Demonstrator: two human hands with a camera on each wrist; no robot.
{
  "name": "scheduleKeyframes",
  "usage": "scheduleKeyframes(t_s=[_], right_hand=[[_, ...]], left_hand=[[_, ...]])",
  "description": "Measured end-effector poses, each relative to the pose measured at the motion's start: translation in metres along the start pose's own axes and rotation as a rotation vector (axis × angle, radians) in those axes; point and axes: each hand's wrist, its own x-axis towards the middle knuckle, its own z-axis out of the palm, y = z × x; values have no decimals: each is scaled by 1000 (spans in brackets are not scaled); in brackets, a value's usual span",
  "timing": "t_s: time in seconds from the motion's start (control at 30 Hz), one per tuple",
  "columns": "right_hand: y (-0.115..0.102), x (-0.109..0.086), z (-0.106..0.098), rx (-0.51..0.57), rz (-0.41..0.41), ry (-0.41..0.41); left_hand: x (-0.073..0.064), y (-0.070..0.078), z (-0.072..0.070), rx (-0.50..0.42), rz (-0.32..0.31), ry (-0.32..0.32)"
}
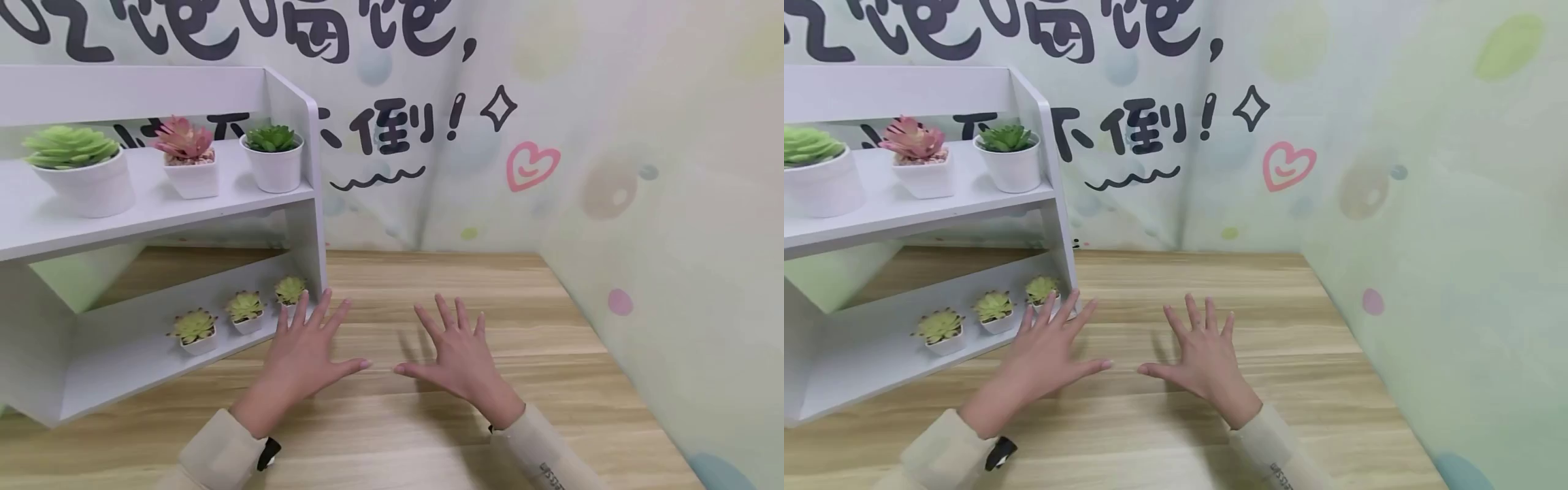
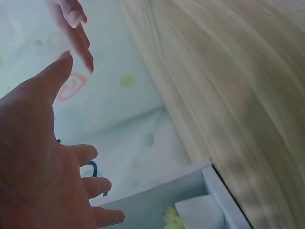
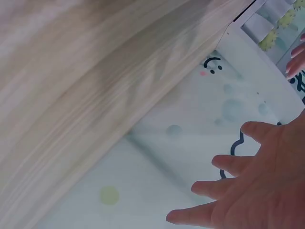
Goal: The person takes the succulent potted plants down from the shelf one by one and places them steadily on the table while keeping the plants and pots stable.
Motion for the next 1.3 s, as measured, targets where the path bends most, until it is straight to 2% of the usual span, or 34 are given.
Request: scheduleKeyframes(t_s=[0.17,0.33,0.67,0.83,0.97,1.07,1.17,1.23,1.3], right_hand=[[-10,5,-7,-4,-47,11],[-23,15,-16,-3,-81,19],[-45,30,-27,103,-137,47],[-49,35,-33,212,-175,73],[-52,38,-37,319,-200,54],[-55,40,-40,403,-208,28],[-57,43,-44,492,-214,14],[-59,45,-47,547,-212,8],[-61,48,-49,589,-217,6]], left_hand=[[-9,-5,-7,11,-10,26],[-21,-12,-14,-15,-58,26],[-45,-34,-16,-55,-128,59],[-58,-46,-17,-119,-163,85],[-69,-59,-17,-154,-168,138],[-78,-69,-20,-225,-183,166],[-86,-78,-24,-312,-229,174],[-92,-85,-25,-351,-257,206],[-97,-93,-25,-371,-274,273]])
